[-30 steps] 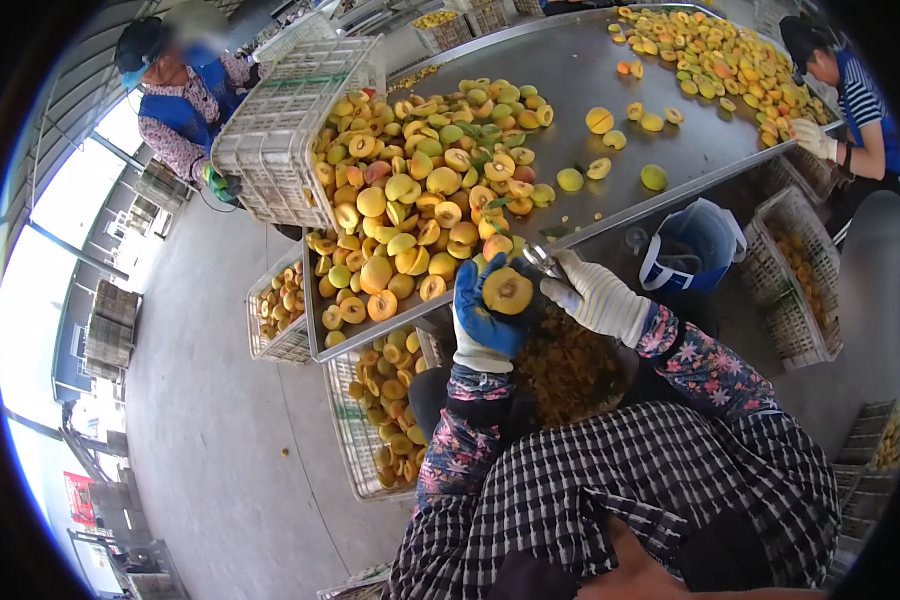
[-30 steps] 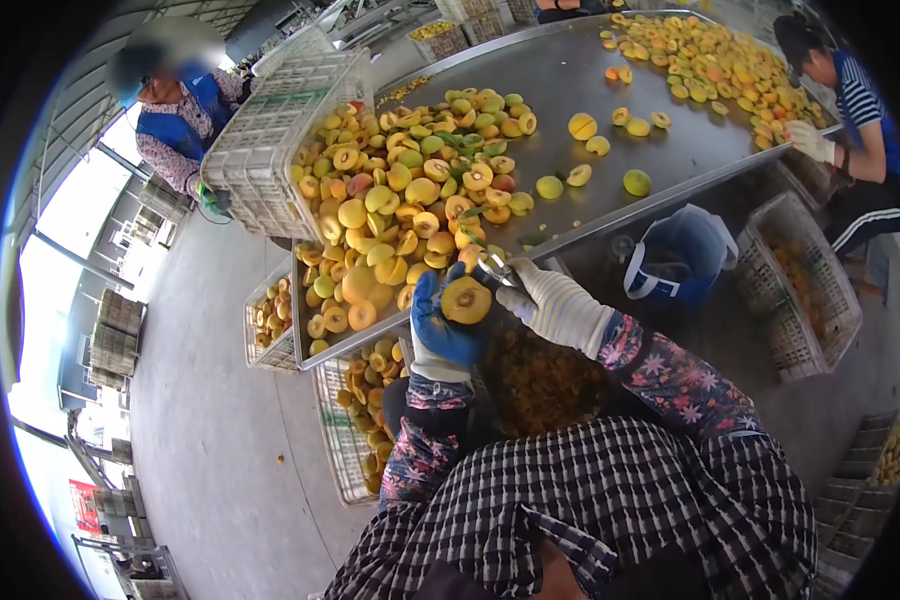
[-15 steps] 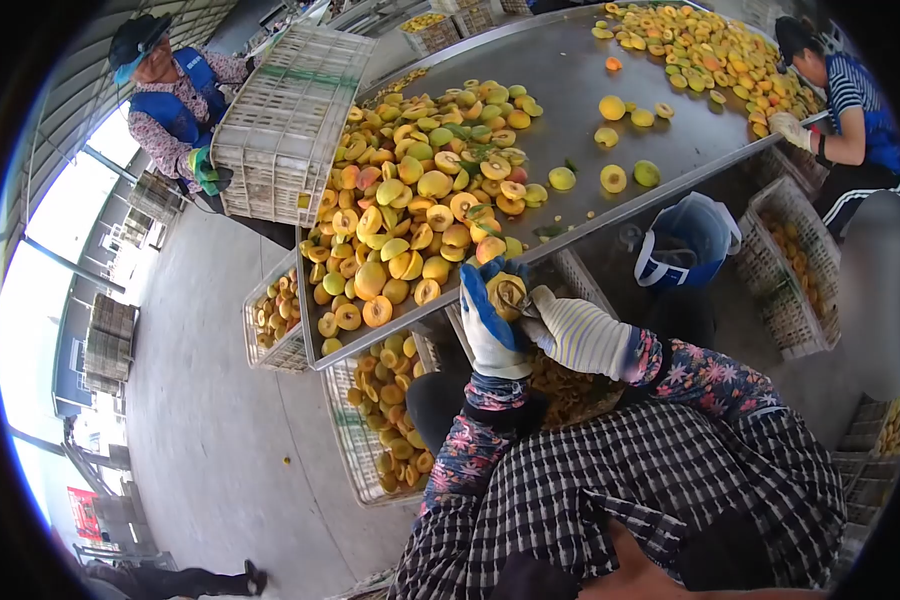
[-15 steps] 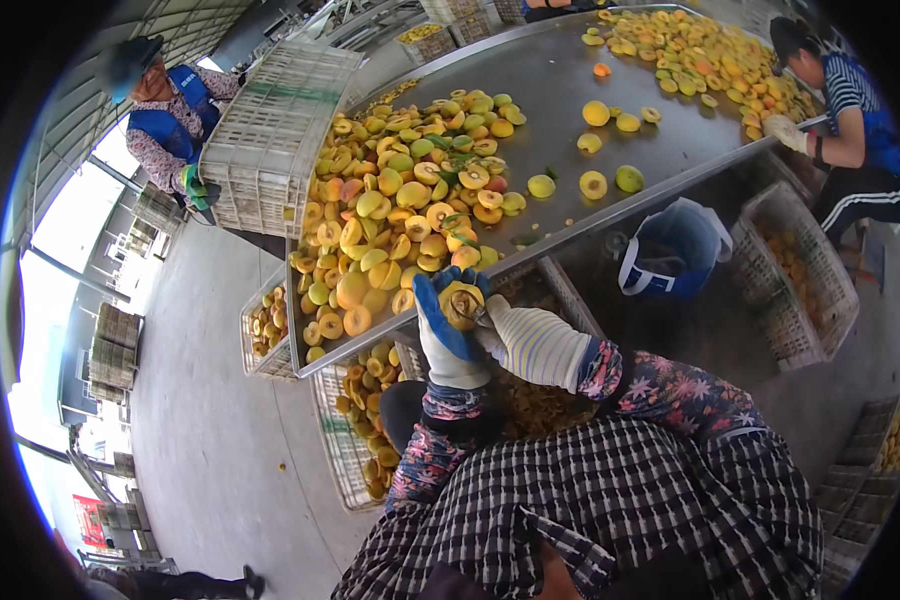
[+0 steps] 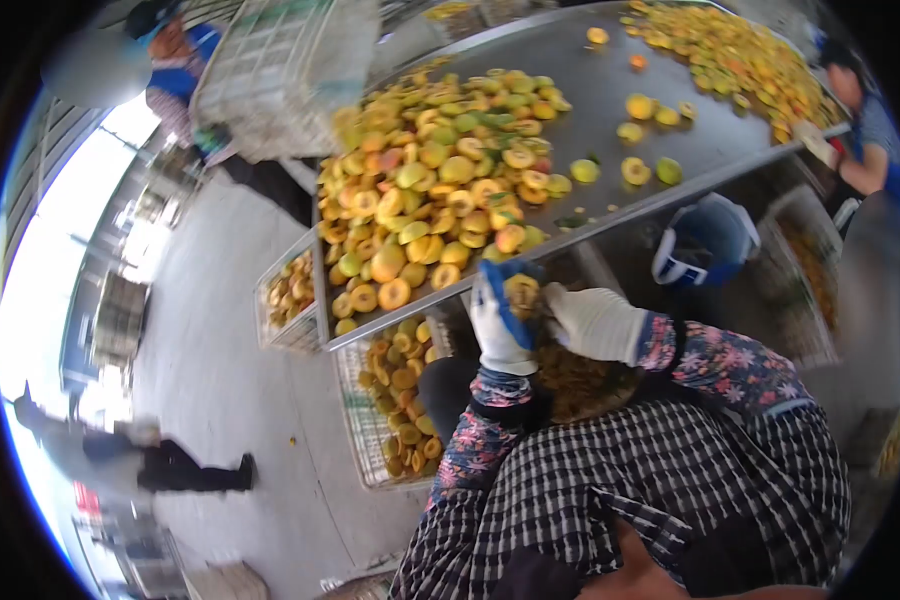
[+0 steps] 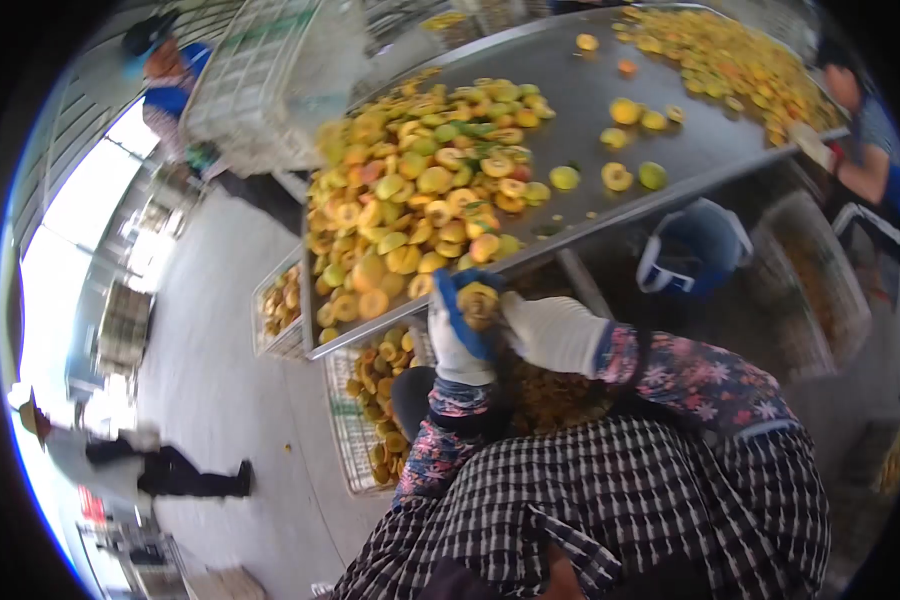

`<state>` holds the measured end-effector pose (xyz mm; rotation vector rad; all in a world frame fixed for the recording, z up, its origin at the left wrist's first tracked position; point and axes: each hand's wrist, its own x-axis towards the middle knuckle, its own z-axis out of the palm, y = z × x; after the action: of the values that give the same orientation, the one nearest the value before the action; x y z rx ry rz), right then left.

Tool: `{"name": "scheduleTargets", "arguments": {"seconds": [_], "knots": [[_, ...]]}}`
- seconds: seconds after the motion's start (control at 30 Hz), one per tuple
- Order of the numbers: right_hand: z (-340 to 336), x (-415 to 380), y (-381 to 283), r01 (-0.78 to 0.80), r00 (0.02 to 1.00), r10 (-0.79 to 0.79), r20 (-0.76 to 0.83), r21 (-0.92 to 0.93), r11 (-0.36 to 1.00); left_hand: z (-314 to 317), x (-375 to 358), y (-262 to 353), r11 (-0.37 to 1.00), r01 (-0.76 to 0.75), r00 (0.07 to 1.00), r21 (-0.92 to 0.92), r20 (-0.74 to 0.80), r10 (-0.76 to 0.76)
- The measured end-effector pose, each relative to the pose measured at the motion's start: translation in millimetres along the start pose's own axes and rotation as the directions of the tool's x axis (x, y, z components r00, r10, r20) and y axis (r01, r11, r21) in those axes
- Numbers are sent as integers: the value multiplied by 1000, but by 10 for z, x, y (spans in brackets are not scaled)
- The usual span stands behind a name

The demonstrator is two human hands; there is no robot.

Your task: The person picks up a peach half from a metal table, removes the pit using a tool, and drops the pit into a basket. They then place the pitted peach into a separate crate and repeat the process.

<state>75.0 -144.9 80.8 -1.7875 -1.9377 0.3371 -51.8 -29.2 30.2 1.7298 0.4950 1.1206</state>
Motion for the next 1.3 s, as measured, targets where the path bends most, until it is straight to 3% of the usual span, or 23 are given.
{"name": "scheduleTargets", "arguments": {"seconds": [0.03, 0.07, 0.2, 0.27, 0.33, 0.37, 0.4, 0.5, 0.57, 0.6, 0.67, 0.77, 0.8, 0.83, 0.87, 0.9, 0.93, 0.97, 1.0, 1.07, 1.13, 1.17, 1.3], "knots": [[25, 6, 75, -11, 1000, 11, 24, -16, 1000, -3, 9, -234, 832, 240, 962, -500, 7, -273], [111, 18, 188, 63, 998, -64, -26, -20, 998, -1, 20, -54, 527, 304, 919, -794, 98, -382], [100, 77, 199, 23, 998, -24, 57, 22, 999, 8, 127, 171, 319, 333, 825, -887, 111, -554], [95, 59, 93, -21, 996, 21, 92, 2, 1000, 12, 151, 173, 381, 348, 799, -857, 59, -599], [293, 46, 178, 28, 1000, -27, -6, 276, 961, 46, 129, 132, 409, 307, 799, -860, -1, -602], [234, 57, 177, 47, 995, -83, 57, 465, 884, 67, 123, 90, 475, 282, 807, -834, -61, -587], [205, 105, 147, 212, 975, -215, -56, 526, 824, 90, 106, 41, 535, 261, 812, -804, -117, -572], [185, 51, 270, 162, 984, -177, 9, 366, 916, 98, 110, 89, 550, 252, 820, -796, -125, -558], [231, 105, 320, 193, 979, -202, -6, 326, 926, 47, 182, -71, 521, 349, 835, -779, 6, -550], [154, 99, 271, -45, 988, -38, 149, 517, 855, 4, 189, -98, 461, 415, 827, -784, 114, -551], [-143, 27, -99, -537, 832, 172, 528, 688, 488, 13, 169, -210, 767, 169, 967, -619, -48, -251], [-118, 63, -87, -559, 818, 164, 551, 696, 451, -133, 139, -140, 755, 333, 932, -565, 78, -353], [-24, 84, 35, -537, 817, 160, 554, 632, 558, -174, 134, 104, 830, 256, 958, -495, 15, -287], [-50, 98, -16, -244, 931, 15, 364, 592, 768, -186, 155, 110, 705, 450, 884, -549, 158, -441], [201, 101, 212, 103, 979, -176, 102, 496, 862, -244, 169, 267, 602, 548, 834, -581, 319, -451], [447, 96, 439, 382, 922, -347, -171, 251, 890, -218, 174, 198, 558, 579, 809, -595, 333, -484], [473, 75, 424, 361, 931, -330, -157, 254, 898, -173, 171, 89, 533, 592, 794, -605, 326, -513], [217, 25, 149, -94, 986, -5, 170, 572, 815, -114, 131, -46, 652, 522, 847, -551, 245, -471], [-75, 6, -121, -543, 826, 174, 536, 671, 505, -108, 129, -1, 610, 509, 852, -608, 252, -459], [-80, -10, -117, -602, 796, 126, 592, 754, 262, -93, 116, 103, 514, 481, 860, -711, 268, -434], [8, 0, -15, -611, 792, 34, 610, 790, 49, -49, 187, 132, 487, 523, 808, -700, 225, -544], [6, -9, -34, -598, 801, 65, 595, 800, 53, -43, 193, 116, 452, 530, 805, -718, 257, -535], [19, -60, 46, -647, 750, -42, 660, 720, -249, -9, 202, 119, 413, 552, 789, -724, 294, -539]]}}
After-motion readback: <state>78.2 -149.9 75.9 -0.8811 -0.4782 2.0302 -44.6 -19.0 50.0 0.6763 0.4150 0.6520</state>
